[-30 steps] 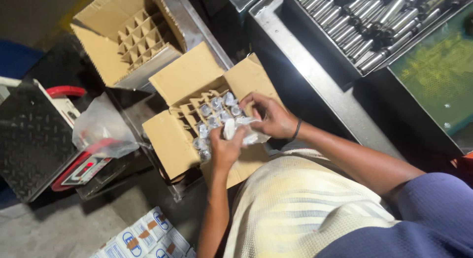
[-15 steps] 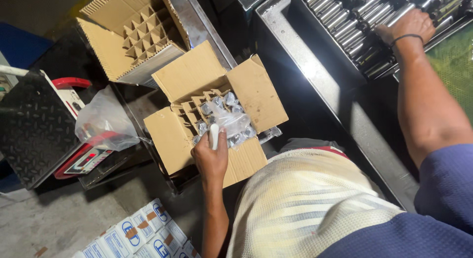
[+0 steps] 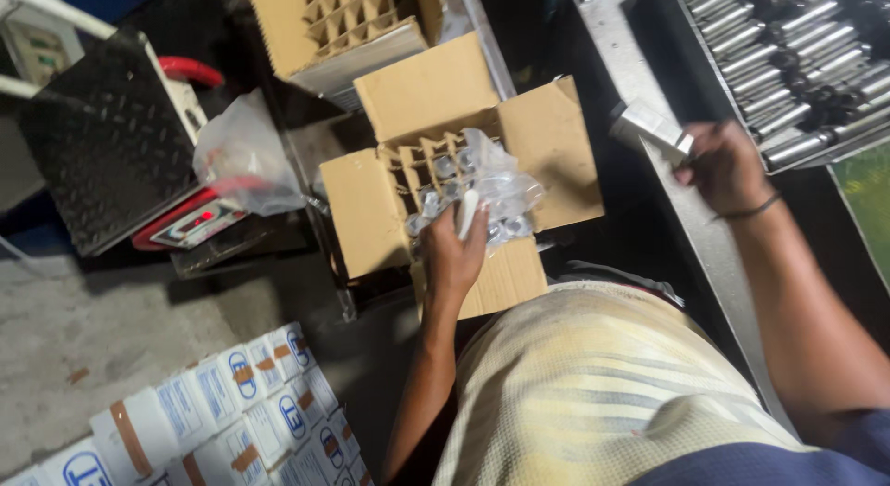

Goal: The person picks metal parts from a tray, wraps each one in a small plastic bag, and places the wrapped items into the compartments of a cardboard box. The process is repeated for multiple parts until the box is filled.

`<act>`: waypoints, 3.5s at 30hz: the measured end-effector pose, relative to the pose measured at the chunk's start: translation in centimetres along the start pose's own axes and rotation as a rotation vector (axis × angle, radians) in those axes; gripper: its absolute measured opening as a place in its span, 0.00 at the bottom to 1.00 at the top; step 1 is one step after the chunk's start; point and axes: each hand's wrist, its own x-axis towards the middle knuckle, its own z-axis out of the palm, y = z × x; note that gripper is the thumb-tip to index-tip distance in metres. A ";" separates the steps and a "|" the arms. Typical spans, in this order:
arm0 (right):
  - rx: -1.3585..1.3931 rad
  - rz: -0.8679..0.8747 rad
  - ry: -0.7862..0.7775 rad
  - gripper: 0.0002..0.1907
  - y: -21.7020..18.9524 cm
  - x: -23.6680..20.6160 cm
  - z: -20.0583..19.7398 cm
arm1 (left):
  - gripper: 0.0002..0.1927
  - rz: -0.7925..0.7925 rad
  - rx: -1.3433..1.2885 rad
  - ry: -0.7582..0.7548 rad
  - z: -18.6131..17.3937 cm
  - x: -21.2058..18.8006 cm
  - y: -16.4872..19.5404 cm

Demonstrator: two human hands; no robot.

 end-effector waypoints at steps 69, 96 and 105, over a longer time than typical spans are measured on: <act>-1.281 0.062 0.251 0.29 -1.9 -2.1 6.3 | 0.12 0.055 0.203 -0.078 1.6 1.6 0.5; -0.401 -0.144 -0.371 0.33 -0.7 -8.2 15.2 | 0.14 0.012 -0.114 -0.011 1.8 -0.5 -0.1; -0.700 -0.412 -0.426 0.19 4.2 -6.7 23.5 | 0.14 -0.176 -0.738 -0.338 1.3 -2.6 -6.2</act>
